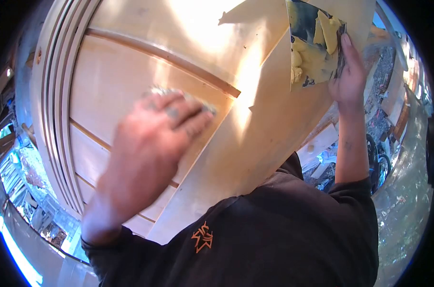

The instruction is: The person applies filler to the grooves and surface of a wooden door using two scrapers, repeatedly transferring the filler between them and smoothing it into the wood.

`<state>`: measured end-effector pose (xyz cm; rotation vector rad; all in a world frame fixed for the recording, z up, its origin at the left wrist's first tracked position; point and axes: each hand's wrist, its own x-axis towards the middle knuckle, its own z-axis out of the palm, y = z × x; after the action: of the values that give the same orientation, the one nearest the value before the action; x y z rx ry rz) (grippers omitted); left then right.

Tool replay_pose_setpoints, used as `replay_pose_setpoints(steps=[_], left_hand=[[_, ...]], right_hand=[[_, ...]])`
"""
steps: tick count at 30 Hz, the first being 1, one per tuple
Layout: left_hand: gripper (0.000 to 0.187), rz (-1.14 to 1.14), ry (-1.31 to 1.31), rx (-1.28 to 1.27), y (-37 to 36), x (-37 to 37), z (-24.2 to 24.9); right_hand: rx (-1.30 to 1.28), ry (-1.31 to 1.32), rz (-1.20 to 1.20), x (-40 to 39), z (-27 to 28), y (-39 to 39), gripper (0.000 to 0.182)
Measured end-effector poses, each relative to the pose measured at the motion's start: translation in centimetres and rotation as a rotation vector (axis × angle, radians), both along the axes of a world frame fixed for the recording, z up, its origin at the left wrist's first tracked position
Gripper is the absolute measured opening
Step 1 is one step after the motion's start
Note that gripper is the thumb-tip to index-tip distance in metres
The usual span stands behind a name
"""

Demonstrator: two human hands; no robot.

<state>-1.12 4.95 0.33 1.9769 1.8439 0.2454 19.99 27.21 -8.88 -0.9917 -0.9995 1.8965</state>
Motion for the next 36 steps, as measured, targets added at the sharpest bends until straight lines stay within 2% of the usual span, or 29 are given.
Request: replay_pose_setpoints(steps=[2, 3, 4, 5, 6, 7, 8, 11, 14, 18, 24, 27, 29, 31, 32, 33, 35, 36], left_hand=[[0.036, 0.036, 0.063, -0.071, 2.0, -1.4, 1.5], [0.035, 0.053, -0.003, -0.149, 3.1, -2.2, 1.5], [0.034, -0.043, 0.042, -0.132, 4.2, -3.2, 1.0], [0.032, -0.139, 0.088, -0.114, 5.2, -4.4, 0.5], [0.033, -0.091, 0.091, -0.237, 6.7, -4.0, 1.1], [0.034, -0.044, 0.093, -0.361, 8.7, -2.9, 1.6], [0.038, -0.137, 0.102, -0.454, 10.5, -2.4, 1.1], [0.042, -0.345, 0.089, -0.479, 13.0, -1.3, -0.1], [0.044, -0.377, 0.221, -0.747, 15.5, 0.7, 0.5], [0.045, -0.461, 0.042, -0.829, 16.3, 0.1, -1.9], [0.034, -0.479, 0.076, -0.943, 15.3, 0.8, -1.1], [0.03, -0.373, 0.136, -0.788, 13.9, -0.6, 1.7], [0.041, -0.223, 0.112, -0.46, 10.7, -2.9, 3.1], [0.037, -0.167, -0.078, -0.208, 7.4, -4.9, 2.9], [0.036, -0.061, -0.163, -0.195, 6.0, -5.0, 3.0], [0.041, 0.049, -0.135, -0.266, 4.6, -5.0, 3.4], [0.045, 0.364, -0.556, 0.071, 1.4, -3.1, 2.6], [0.045, 0.531, -0.637, 0.128, 0.1, -1.7, 2.6]], right_hand=[[-0.03, 0.397, 0.328, 1.4, -1.3, 1.7, 0.039], [-0.028, 0.421, 0.352, 1.7, -1.5, 1.7, 0.039], [-0.027, 0.444, 0.377, 2.0, -1.7, 1.7, 0.039], [-0.01, 0.298, 0.261, 1.6, -1.6, 1.3, 0.039], [0.011, 0.152, 0.144, 1.3, -1.4, 1.2, 0.039], [-0.004, 0.155, 0.133, 1.1, -1.3, 1.1, 0.039], [-0.018, 0.157, 0.121, 1.0, -1.1, 1.0, 0.039], [-0.025, 0.247, 0.151, 1.4, -1.6, 1.3, 0.037], [-0.006, 0.304, 0.186, 1.4, -1.7, 1.3, 0.036], [-0.019, 0.217, 0.158, 1.7, -1.6, 1.4, 0.036], [-0.036, 0.287, 0.219, 1.9, -2.0, 1.2, 0.037], [-0.048, 0.242, 0.15, 1.5, -1.8, 1.1, 0.038], [-0.044, 0.274, 0.191, 1.5, -1.6, 1.2, 0.038], [-0.056, 0.314, 0.221, 1.4, -1.7, 1.0, 0.038], [-0.063, 0.335, 0.234, 1.4, -1.9, 1.1, 0.038], [-0.062, 0.355, 0.243, 1.5, -1.9, 1.3, 0.038], [-0.023, 0.24, 0.177, 1.3, -1.5, 0.9, 0.038], [-0.001, 0.182, 0.142, 1.0, -1.1, 0.4, 0.039]])
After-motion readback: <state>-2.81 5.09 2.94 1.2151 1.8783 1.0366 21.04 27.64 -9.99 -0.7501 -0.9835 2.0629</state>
